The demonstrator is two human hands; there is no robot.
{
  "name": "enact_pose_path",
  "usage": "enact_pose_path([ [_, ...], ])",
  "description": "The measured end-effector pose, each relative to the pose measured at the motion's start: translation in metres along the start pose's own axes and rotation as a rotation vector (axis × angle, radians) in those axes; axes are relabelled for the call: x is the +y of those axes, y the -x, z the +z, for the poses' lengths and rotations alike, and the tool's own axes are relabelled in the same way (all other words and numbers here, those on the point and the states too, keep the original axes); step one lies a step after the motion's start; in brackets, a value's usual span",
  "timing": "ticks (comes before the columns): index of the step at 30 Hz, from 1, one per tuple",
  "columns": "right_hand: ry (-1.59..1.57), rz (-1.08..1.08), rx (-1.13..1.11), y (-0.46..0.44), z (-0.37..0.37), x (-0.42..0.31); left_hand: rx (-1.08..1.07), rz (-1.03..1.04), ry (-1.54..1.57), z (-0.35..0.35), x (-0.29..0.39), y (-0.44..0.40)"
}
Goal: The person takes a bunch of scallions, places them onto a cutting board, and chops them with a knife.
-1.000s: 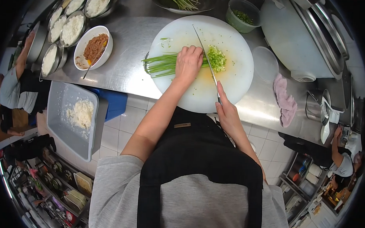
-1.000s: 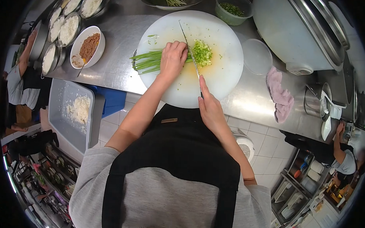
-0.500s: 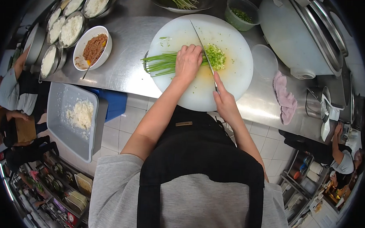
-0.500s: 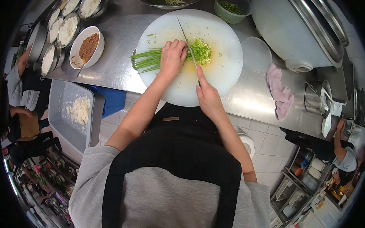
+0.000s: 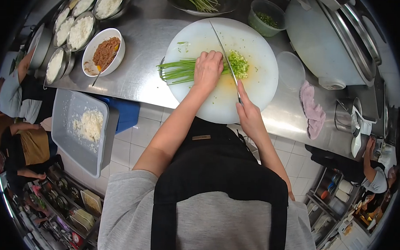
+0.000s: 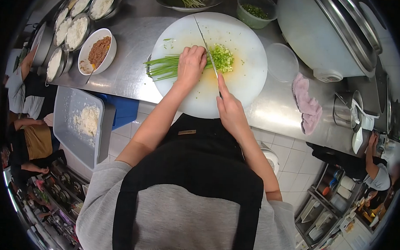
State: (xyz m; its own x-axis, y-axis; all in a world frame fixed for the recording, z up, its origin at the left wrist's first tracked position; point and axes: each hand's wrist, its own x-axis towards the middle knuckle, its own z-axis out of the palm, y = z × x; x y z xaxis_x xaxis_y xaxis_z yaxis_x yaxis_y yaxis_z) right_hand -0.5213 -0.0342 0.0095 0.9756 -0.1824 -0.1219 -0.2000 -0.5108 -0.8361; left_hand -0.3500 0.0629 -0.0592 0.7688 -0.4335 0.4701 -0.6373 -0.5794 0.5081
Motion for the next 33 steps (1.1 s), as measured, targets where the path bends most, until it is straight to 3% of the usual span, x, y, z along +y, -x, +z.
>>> enact_pose_path([
  [1,0.039,-0.178,0.087,0.007,0.004,0.007,-0.009,-0.011,0.002,0.001,0.0,0.002],
  [5,0.055,-0.166,0.092,0.004,0.011,0.012,-0.008,-0.004,-0.004,0.002,0.0,0.003],
  [7,-0.097,0.168,-0.094,-0.014,0.0,-0.002,0.0,0.0,0.0,0.001,0.0,0.003],
  [11,-0.105,0.254,-0.124,-0.001,-0.006,-0.011,0.014,-0.009,0.004,0.001,0.0,0.003],
  [13,0.055,-0.27,0.133,0.01,0.008,0.01,0.009,-0.012,0.0,0.003,-0.001,0.003],
  [14,0.053,-0.267,0.132,0.01,0.01,0.012,0.006,-0.013,0.0,0.003,-0.002,0.002],
  [16,0.049,0.001,-0.009,0.004,0.011,0.01,0.013,-0.006,0.005,0.003,-0.002,0.003],
  [20,-0.049,0.01,-0.034,-0.017,0.001,0.004,0.026,0.003,0.014,0.003,-0.001,0.001],
  [25,0.105,-0.293,0.136,0.013,0.014,0.014,0.01,-0.016,0.022,0.001,-0.001,0.003],
  [26,0.104,-0.29,0.136,0.012,0.014,0.016,0.006,-0.017,0.023,0.002,-0.002,0.004],
  [28,0.024,0.05,-0.04,0.001,0.011,0.003,0.016,-0.016,0.017,0.002,-0.003,0.004],
  [33,-0.006,-0.046,0.0,-0.007,0.002,0.0,0.032,-0.011,0.031,0.004,-0.003,0.001],
])
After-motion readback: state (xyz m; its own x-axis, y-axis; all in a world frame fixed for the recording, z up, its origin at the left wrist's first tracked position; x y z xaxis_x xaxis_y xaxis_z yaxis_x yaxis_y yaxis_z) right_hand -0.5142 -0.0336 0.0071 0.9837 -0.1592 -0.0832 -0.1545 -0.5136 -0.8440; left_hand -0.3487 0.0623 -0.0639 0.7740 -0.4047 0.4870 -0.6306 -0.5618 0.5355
